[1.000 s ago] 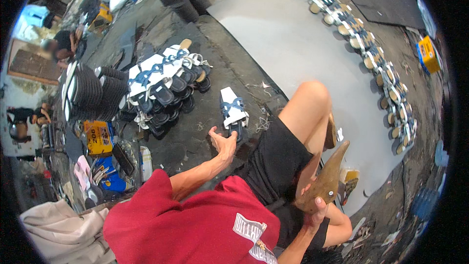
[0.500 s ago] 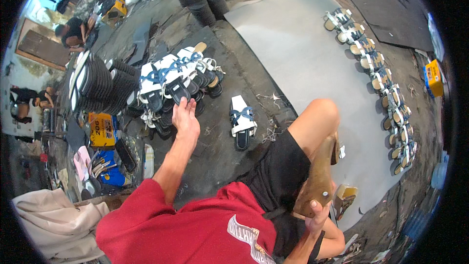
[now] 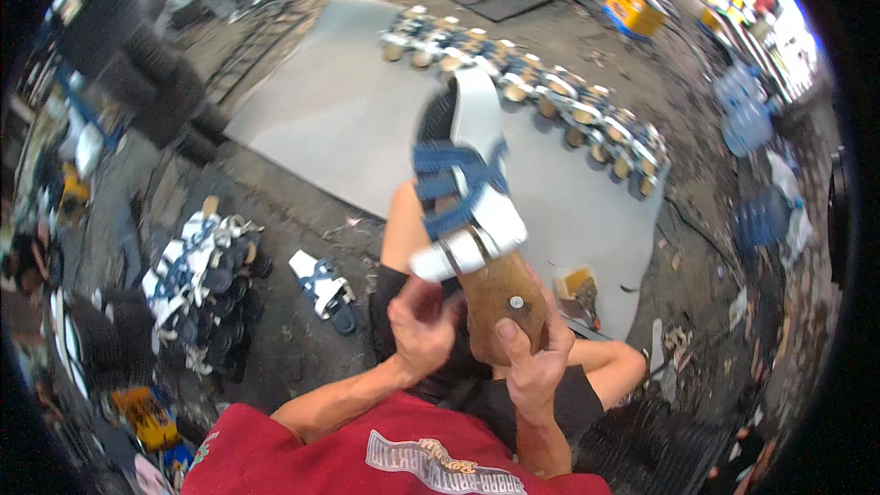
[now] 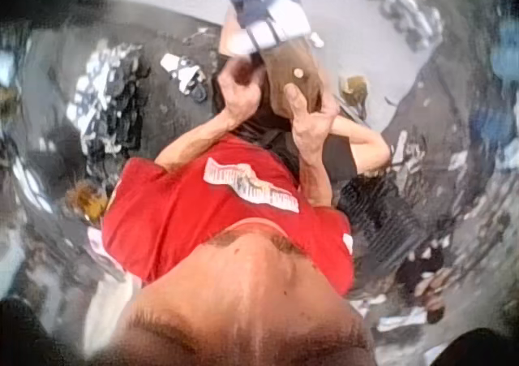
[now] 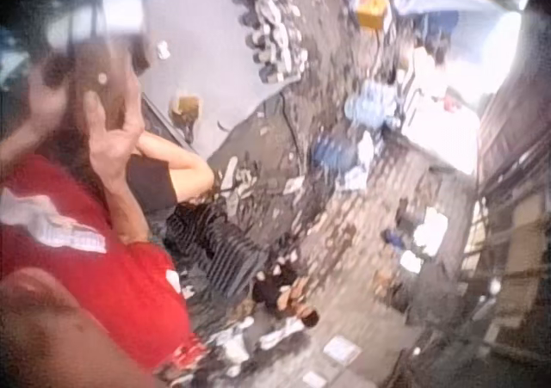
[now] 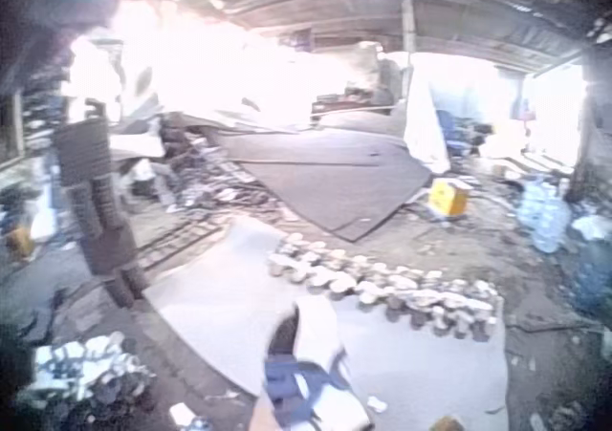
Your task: The person sits on the floor and applies glue to the soles of several sandals using a brush. They pick up each sandal, apply glue to the sole, and place it back in a row.
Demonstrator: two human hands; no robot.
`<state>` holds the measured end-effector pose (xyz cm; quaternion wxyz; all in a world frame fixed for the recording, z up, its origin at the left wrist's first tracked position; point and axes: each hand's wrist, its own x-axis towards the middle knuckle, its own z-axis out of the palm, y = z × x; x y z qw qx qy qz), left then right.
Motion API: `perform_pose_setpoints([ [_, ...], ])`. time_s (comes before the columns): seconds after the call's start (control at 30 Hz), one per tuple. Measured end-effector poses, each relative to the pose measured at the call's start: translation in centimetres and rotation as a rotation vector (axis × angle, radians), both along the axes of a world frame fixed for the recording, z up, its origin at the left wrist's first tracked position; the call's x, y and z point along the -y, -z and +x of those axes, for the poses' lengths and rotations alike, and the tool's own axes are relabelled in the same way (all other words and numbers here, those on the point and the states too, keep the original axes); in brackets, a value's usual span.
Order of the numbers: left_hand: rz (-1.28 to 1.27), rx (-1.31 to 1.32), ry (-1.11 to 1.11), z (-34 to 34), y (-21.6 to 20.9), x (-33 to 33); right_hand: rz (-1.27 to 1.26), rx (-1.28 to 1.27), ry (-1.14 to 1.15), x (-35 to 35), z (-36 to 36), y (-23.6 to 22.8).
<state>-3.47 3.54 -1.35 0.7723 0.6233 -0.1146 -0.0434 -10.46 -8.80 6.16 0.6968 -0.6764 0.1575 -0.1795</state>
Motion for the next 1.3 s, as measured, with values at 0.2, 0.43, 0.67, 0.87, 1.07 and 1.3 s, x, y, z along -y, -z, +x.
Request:
perform_pose_setpoints([
  [0.2,-0.136,0.036,0.481,-0.6,1.9,0.6,-0.03,0.062,0.154,1.9,-2.3,0.7],
  [0.43,-0.639,-0.561,0.414,1.4,3.0,4.1,0.171,-0.136,0.136,1.5,-5.8,5.0],
  [0.67,-0.663,-0.532,0.069,8.0,0.3,0.6,0.166,-0.273,-0.194,3.7,-6.6,5.2],
  [0.87,-1.078,-0.48,0.32,15.1,1.7,-3.5,-0.41,-0.311,0.316,9.1,0.0,14.5],
  [1.07,-0.941,-0.678,0.251,12.6,4.5,-3.5,-0.277,-0.294,0.481,11.0,2.4,22.5],
  [1.3,-0.916,-0.631,-0.019,11.1,4.8,-12.7,-0.409,-0.406,0.39,8.0,-0.6,23.8],
])
